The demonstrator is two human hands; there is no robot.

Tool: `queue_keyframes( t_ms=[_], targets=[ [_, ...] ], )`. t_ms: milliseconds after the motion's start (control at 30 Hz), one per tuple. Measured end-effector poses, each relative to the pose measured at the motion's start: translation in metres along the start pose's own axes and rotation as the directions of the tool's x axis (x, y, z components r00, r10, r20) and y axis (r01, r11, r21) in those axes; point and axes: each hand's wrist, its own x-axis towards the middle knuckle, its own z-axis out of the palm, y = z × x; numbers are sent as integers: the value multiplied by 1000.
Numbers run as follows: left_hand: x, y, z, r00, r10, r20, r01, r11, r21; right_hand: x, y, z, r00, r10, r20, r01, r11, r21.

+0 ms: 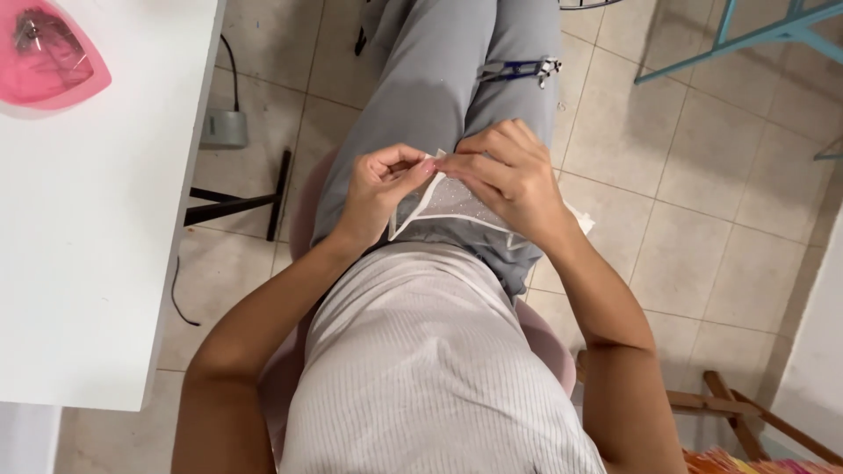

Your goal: Hand sewing a clear plastic pouch with decorative white trim and a zipper.

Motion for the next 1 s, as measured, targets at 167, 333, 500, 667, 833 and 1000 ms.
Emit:
queue_keyframes(
  t_ms=[167,333,500,667,833,1000],
  targets=[
    [-1,-6,3,1000,-21,-10,21,1000,16,-3,6,0,995,-94,-29,91,992,-86],
    [8,-1,0,998,63,26,-66,985,158,-10,5,-2,999,-1,-39,3,999,47],
    [22,39,7,980,146,134,-184,918,352,23,4,-23,988,149,41,-154,970,186],
    [41,56,11,822,453,345,-556,505,661,48,25,-15,926,365,97,-374,848,375],
    [64,47,-4,942,282,182,-332,708,624,13,140,9,956,269,119,-266,963,-44],
    [77,44,-15,982,174,69,-182,806,563,-35,198,23,910,258,324,38,727,-685]
  ],
)
